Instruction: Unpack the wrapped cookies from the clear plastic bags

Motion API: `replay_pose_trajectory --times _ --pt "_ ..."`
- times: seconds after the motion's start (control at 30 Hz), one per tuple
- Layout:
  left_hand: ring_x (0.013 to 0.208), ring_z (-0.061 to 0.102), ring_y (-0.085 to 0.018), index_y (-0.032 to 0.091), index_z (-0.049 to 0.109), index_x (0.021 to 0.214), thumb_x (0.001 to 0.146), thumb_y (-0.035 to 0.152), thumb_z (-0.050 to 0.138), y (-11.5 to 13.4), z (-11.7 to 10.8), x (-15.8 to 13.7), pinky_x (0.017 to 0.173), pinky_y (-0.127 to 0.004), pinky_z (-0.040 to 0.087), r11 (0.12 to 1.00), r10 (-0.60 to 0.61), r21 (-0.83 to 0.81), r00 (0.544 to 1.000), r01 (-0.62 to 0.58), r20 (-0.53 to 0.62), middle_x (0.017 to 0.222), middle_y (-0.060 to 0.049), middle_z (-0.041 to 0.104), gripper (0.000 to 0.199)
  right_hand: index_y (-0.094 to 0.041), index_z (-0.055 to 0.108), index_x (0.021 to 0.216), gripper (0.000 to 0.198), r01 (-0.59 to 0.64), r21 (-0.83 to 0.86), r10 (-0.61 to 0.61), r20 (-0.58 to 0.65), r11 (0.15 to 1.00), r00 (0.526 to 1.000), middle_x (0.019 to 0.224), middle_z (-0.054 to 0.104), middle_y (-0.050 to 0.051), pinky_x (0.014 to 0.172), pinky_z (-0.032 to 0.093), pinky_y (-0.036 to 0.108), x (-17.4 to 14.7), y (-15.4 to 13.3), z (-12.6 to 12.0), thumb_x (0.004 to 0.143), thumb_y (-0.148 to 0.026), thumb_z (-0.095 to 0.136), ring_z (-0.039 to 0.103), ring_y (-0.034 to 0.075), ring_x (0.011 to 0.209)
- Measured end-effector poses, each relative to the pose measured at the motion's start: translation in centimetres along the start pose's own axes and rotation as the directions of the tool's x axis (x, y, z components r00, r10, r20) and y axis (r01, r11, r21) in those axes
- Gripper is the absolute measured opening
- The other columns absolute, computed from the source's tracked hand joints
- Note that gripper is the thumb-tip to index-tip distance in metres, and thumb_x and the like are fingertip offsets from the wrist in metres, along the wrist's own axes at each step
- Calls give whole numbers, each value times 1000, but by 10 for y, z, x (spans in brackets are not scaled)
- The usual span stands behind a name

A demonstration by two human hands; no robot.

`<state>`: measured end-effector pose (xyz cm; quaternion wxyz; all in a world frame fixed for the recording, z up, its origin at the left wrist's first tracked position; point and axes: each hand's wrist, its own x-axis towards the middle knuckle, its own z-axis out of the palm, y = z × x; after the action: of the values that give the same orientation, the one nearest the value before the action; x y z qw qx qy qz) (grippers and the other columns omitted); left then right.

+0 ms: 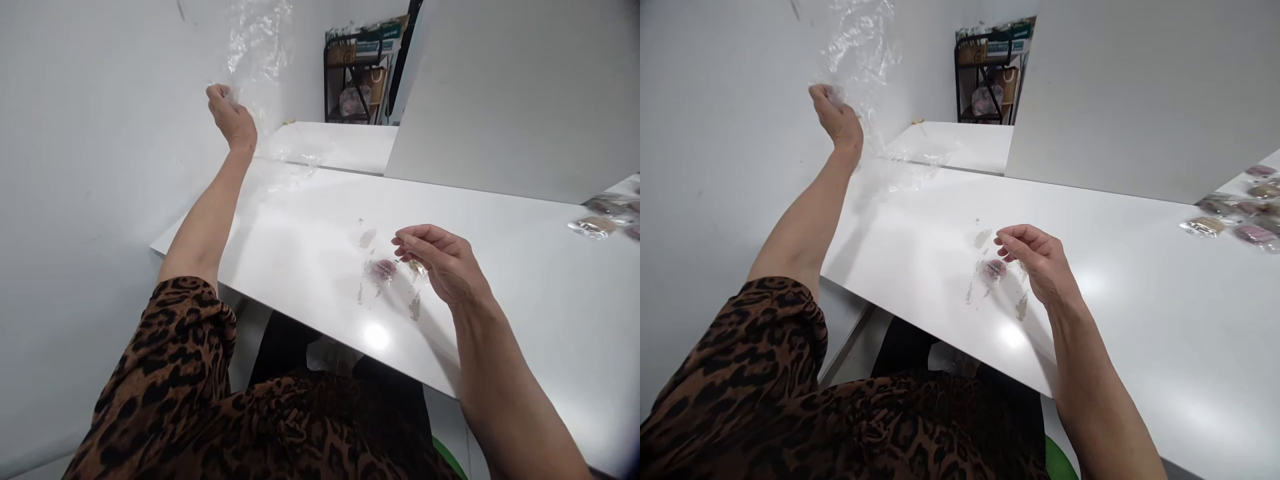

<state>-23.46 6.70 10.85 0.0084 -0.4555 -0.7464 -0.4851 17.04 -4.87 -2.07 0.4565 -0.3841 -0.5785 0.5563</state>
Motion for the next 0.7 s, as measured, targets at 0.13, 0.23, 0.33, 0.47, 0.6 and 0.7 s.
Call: replay_pose_trajectory --times 0.13,0.23,0.33,0.47,0.6,0.7 --pt "123 32 1 16 28 125 103 6 55 -38 34 17 115 -12 21 988 32 155 995 -17 -91 145 -5 34 36 -30 80 90 17 -30 -49 30 -11 998 999 92 76 5 72 61 40 0 5 -5 82 -45 84 71 21 79" --pt "137 25 -9 17 30 138 108 45 53 -79 66 11 123 -27 13 975 -7 222 996 -15 94 137 -4 46 47 -32 80 91 15 -28 -99 21 -71 995 997 92 76 5 72 61 42 1 6 -8 84 -45 83 70 21 78" --pt "150 16 -24 18 43 145 104 71 34 -119 94 1 126 -46 4 925 -172 376 942 54 290 125 -8 61 68 -32 80 91 13 -32 -141 15 -120 989 993 91 76 5 71 61 43 2 5 -11 85 -44 82 69 21 75" --pt "156 25 -40 18 55 148 94 78 32 -149 111 -1 128 -58 7 856 -242 517 878 -7 412 155 -18 51 84 -33 80 90 12 -45 -155 20 -157 987 987 91 76 5 70 61 43 4 5 -11 85 -44 82 68 20 72" --pt "157 31 -42 20 50 155 93 73 34 -149 101 5 129 -61 8 851 -263 525 852 -17 453 162 -19 47 83 -33 80 91 13 -46 -163 22 -144 986 989 90 76 5 68 61 42 5 9 -12 84 -45 82 67 20 70" --pt "155 35 -40 20 52 155 96 62 37 -139 87 -1 129 -60 12 849 -251 528 869 -14 427 162 -19 47 73 -30 80 91 16 -36 -146 15 -140 989 990 90 76 5 67 59 39 7 13 -13 84 -44 83 68 19 71"
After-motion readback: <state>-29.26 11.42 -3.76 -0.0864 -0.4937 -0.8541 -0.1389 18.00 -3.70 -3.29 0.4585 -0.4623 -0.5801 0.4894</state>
